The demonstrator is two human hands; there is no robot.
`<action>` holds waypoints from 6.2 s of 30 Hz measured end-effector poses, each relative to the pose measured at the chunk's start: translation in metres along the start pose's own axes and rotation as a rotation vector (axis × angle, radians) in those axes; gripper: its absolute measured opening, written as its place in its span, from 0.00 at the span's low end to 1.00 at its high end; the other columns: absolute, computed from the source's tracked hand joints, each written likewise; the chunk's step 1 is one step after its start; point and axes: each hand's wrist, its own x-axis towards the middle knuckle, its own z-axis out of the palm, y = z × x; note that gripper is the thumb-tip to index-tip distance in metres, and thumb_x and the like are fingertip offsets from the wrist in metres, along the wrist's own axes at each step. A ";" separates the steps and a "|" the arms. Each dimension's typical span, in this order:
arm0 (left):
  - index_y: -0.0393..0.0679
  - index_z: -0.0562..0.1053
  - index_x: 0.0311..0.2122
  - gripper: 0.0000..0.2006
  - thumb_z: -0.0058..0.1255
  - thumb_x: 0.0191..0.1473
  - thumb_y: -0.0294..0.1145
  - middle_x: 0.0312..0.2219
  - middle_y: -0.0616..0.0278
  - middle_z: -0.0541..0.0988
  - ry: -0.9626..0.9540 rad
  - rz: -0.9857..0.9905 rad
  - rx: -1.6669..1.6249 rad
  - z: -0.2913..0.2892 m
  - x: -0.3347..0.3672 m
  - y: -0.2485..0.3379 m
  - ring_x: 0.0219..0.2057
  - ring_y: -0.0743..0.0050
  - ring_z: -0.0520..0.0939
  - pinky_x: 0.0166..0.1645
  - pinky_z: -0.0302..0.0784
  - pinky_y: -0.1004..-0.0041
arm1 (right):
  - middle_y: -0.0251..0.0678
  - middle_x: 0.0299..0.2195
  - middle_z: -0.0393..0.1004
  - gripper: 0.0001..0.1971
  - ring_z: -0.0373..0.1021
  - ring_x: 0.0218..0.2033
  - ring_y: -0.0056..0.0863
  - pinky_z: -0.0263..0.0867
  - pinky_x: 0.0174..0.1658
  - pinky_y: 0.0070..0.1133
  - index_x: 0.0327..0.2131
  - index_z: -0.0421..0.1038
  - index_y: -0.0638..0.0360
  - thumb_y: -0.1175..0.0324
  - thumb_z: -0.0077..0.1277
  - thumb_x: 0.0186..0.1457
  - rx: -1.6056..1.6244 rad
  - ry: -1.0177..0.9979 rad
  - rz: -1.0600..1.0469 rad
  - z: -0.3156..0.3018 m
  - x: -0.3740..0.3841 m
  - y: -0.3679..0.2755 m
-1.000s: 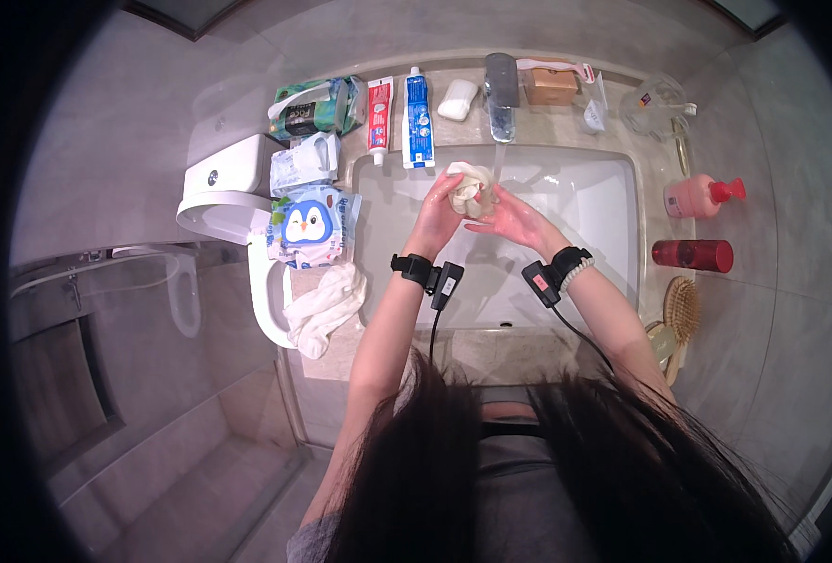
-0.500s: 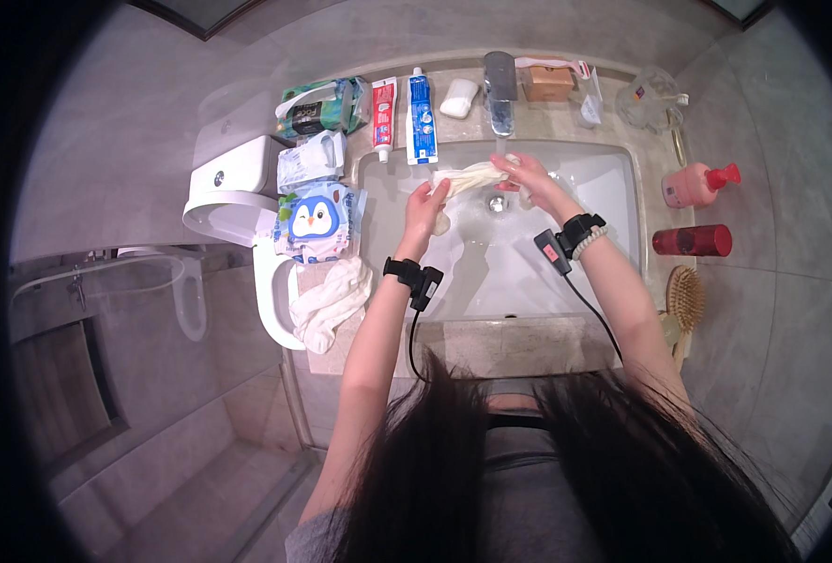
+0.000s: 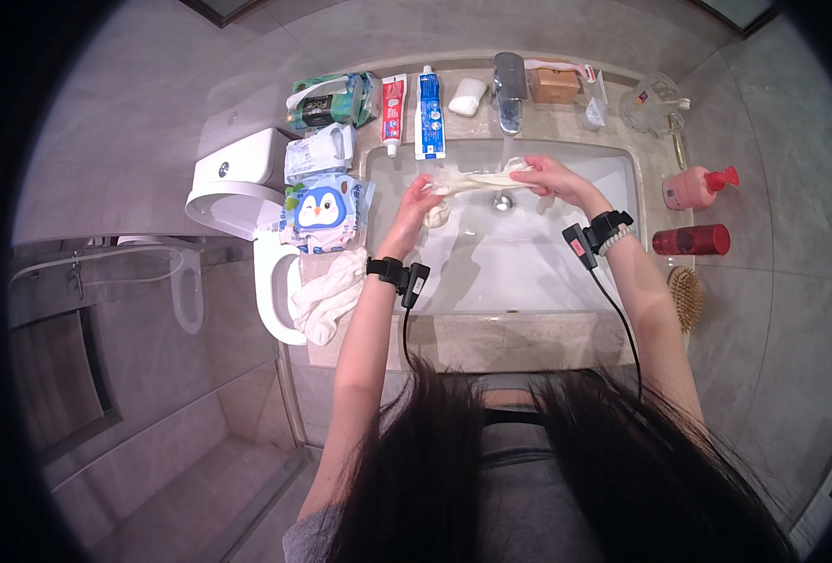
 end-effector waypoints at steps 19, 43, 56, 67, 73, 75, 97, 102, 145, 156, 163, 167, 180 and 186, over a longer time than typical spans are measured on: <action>0.41 0.67 0.45 0.14 0.45 0.52 0.30 0.35 0.66 0.74 -0.377 0.053 -0.333 0.048 0.015 -0.038 0.32 0.81 0.75 0.40 0.70 0.79 | 0.22 0.17 0.62 0.20 0.54 0.16 0.11 0.47 0.18 0.13 0.35 0.70 0.57 0.50 0.52 0.46 -0.287 0.028 0.001 0.026 -0.052 -0.036; 0.43 0.66 0.46 0.16 0.36 0.57 0.40 0.38 0.62 0.75 -0.121 0.034 -0.233 0.108 0.017 -0.029 0.38 0.78 0.73 0.47 0.63 0.75 | 0.34 0.33 0.69 0.17 0.65 0.39 0.26 0.58 0.44 0.20 0.41 0.69 0.58 0.60 0.49 0.48 -0.334 0.453 -0.314 0.046 -0.062 0.020; 0.44 0.69 0.39 0.15 0.43 0.53 0.43 0.29 0.67 0.76 -0.298 -0.117 0.066 0.084 0.024 -0.034 0.31 0.83 0.74 0.38 0.65 0.82 | 0.32 0.30 0.68 0.14 0.59 0.20 0.16 0.58 0.21 0.14 0.42 0.61 0.61 0.70 0.47 0.52 0.594 0.094 -0.117 0.026 0.050 0.001; 0.47 0.65 0.46 0.22 0.44 0.51 0.50 0.34 0.65 0.73 -0.086 -0.390 -0.234 0.044 0.023 -0.086 0.34 0.78 0.72 0.40 0.68 0.76 | 0.29 0.23 0.62 0.10 0.58 0.18 0.25 0.59 0.24 0.20 0.33 0.63 0.55 0.61 0.45 0.53 1.336 0.205 -0.219 0.021 0.077 0.019; 0.45 0.65 0.44 0.20 0.36 0.54 0.50 0.34 0.62 0.72 0.103 -0.194 -0.766 0.065 0.074 -0.074 0.35 0.72 0.74 0.42 0.69 0.70 | 0.31 0.30 0.68 0.10 0.66 0.30 0.26 0.64 0.37 0.20 0.35 0.66 0.57 0.62 0.47 0.52 0.936 0.525 -0.327 0.060 0.055 0.029; 0.43 0.67 0.41 0.21 0.33 0.55 0.51 0.34 0.61 0.73 0.097 -0.157 -0.777 0.081 0.092 -0.070 0.36 0.69 0.74 0.43 0.69 0.69 | 0.33 0.38 0.70 0.13 0.66 0.40 0.21 0.63 0.41 0.18 0.40 0.67 0.58 0.64 0.48 0.52 0.594 0.517 -0.267 0.072 0.050 0.036; 0.49 0.70 0.35 0.15 0.44 0.50 0.49 0.24 0.79 0.68 -0.161 -0.130 0.195 0.075 0.062 0.024 0.26 0.93 0.64 0.30 0.57 0.83 | 0.40 0.43 0.67 0.28 0.67 0.41 0.26 0.64 0.43 0.19 0.47 0.59 0.63 0.63 0.55 0.44 -0.701 0.669 -0.381 0.017 0.035 0.079; 0.49 0.71 0.38 0.16 0.46 0.50 0.48 0.25 0.79 0.69 -0.112 -0.052 0.167 0.059 0.068 0.009 0.26 0.94 0.65 0.31 0.58 0.86 | 0.34 0.38 0.69 0.23 0.67 0.38 0.23 0.63 0.41 0.19 0.43 0.63 0.62 0.66 0.56 0.42 0.074 0.040 -0.311 0.019 0.033 0.036; 0.51 0.63 0.48 0.25 0.26 0.55 0.56 0.42 0.61 0.71 0.259 -0.146 -1.061 0.084 0.115 -0.076 0.42 0.70 0.73 0.46 0.69 0.64 | 0.36 0.31 0.72 0.14 0.70 0.33 0.29 0.66 0.38 0.23 0.38 0.69 0.60 0.65 0.39 0.53 0.816 0.214 -0.116 0.043 0.076 0.034; 0.43 0.65 0.45 0.23 0.30 0.55 0.52 0.45 0.51 0.68 -0.161 -0.223 -1.134 0.098 0.116 -0.081 0.47 0.58 0.69 0.52 0.64 0.60 | 0.42 0.25 0.72 0.11 0.67 0.26 0.40 0.62 0.37 0.24 0.29 0.70 0.59 0.64 0.41 0.53 -0.567 0.565 -0.533 0.036 0.080 0.052; 0.45 0.64 0.49 0.19 0.40 0.54 0.43 0.41 0.62 0.72 0.157 -0.136 -0.244 0.094 0.075 -0.051 0.40 0.73 0.75 0.44 0.71 0.70 | 0.35 0.37 0.69 0.17 0.66 0.40 0.26 0.60 0.43 0.24 0.45 0.63 0.57 0.59 0.39 0.56 0.347 0.224 -0.070 0.015 0.057 0.039; 0.44 0.66 0.46 0.16 0.43 0.53 0.38 0.36 0.65 0.74 0.210 -0.141 -0.080 0.072 0.072 -0.052 0.37 0.79 0.75 0.40 0.71 0.76 | 0.37 0.46 0.63 0.23 0.60 0.49 0.25 0.56 0.52 0.23 0.54 0.52 0.58 0.66 0.42 0.55 0.449 0.200 -0.112 0.020 0.044 0.040; 0.45 0.67 0.43 0.13 0.42 0.53 0.38 0.33 0.69 0.74 0.325 0.024 -0.164 0.043 0.041 -0.036 0.33 0.82 0.74 0.36 0.70 0.80 | 0.37 0.44 0.65 0.21 0.64 0.44 0.22 0.63 0.44 0.19 0.49 0.56 0.64 0.73 0.44 0.50 0.620 -0.050 0.010 0.018 0.036 0.030; 0.45 0.67 0.45 0.16 0.42 0.53 0.40 0.26 0.71 0.71 0.285 -0.030 -0.098 0.027 0.035 -0.029 0.29 0.82 0.73 0.34 0.71 0.81 | 0.36 0.39 0.68 0.20 0.69 0.34 0.20 0.67 0.34 0.17 0.47 0.57 0.65 0.72 0.44 0.50 0.569 0.033 0.023 0.018 0.041 0.027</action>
